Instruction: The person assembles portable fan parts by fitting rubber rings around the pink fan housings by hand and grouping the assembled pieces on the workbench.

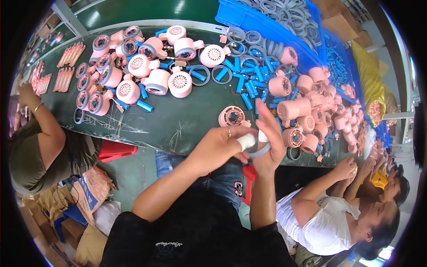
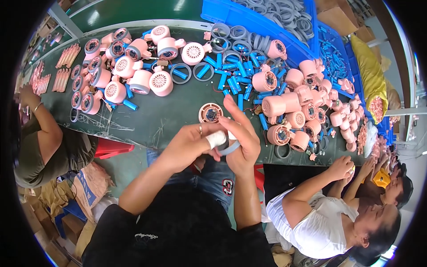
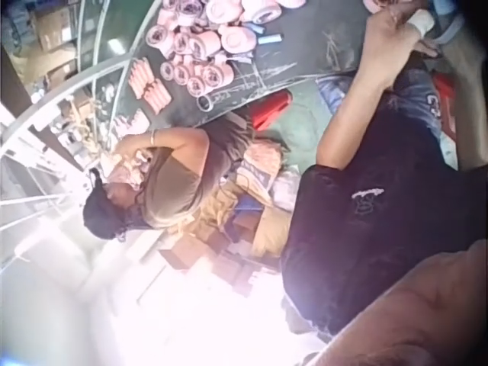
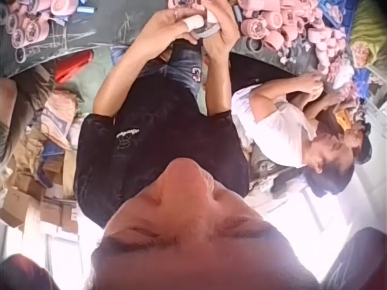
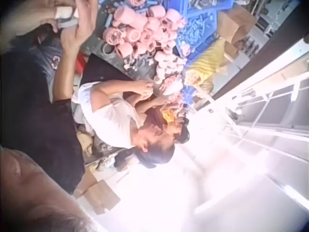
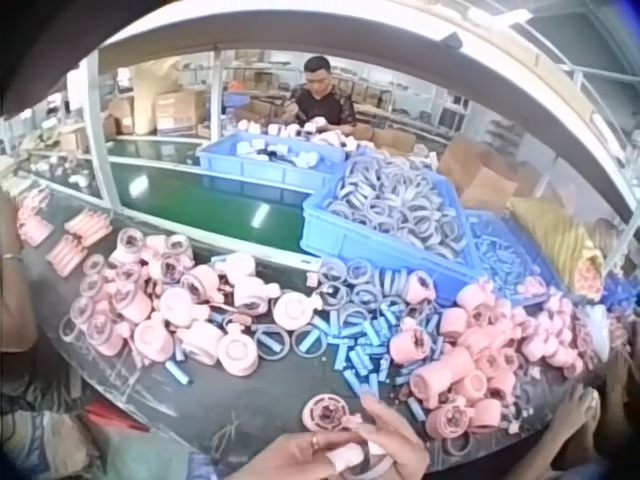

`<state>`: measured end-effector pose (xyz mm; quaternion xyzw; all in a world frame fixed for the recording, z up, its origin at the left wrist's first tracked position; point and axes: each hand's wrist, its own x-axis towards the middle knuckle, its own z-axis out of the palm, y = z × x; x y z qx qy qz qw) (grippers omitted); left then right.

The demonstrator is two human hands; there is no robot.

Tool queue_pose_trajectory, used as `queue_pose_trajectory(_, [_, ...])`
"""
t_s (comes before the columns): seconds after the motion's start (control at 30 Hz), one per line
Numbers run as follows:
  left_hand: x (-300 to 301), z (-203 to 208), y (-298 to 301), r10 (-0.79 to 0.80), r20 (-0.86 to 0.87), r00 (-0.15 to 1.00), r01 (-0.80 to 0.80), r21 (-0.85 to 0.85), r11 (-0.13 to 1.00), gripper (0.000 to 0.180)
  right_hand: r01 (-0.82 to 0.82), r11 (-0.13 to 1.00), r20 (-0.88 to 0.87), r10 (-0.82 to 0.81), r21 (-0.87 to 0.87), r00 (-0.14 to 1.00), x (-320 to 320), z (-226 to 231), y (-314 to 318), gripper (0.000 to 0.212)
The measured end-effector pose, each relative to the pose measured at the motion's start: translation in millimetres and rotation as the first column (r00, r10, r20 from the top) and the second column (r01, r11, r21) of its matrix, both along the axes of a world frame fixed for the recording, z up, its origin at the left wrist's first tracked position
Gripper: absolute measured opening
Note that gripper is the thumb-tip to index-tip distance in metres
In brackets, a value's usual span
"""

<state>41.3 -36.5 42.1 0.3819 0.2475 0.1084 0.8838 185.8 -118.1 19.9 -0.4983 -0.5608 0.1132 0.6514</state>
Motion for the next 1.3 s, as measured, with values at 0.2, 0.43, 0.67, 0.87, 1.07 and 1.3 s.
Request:
queue_pose_trajectory(0.2, [3,-4,-5,-0.040,0.048,0.998,0.046,-0.136,0.990,0.036,-0.191,0.979,-0.008,0.191,-0.077,0.982,9,6,-8,0.049])
queue_pose_trajectory(0.43, [10,-5,-1,0.187,-0.100,0.977,-0.168,0.169,0.971,0.031,-0.363,0.904,-0.379,0.263,-0.224,0.887,9,9,-36,0.092])
queue_pose_trajectory(0.67, [8,-5,-3,0.220,-0.079,0.972,-0.208,0.138,0.968,0.031,-0.352,0.928,-0.427,0.269,-0.126,0.863,9,-13,-32,0.084])
queue_pose_trajectory(0.87, [4,-13,-1,0.154,-0.118,0.981,-0.145,0.084,0.986,0.034,-0.264,0.953,-0.315,0.208,-0.147,0.926,4,-16,-27,0.077])
queue_pose_trajectory(1.07, [5,-14,-3,0.153,-0.175,0.973,-0.116,0.204,0.972,0.032,-0.187,0.938,-0.109,0.162,-0.292,0.981,10,-11,-26,0.075])
queue_pose_trajectory(1.3, [0,-8,-14,0.274,-0.131,0.953,-0.194,0.431,0.881,0.038,-0.251,0.954,-0.391,0.170,-0.166,0.904,14,-12,-27,0.076])
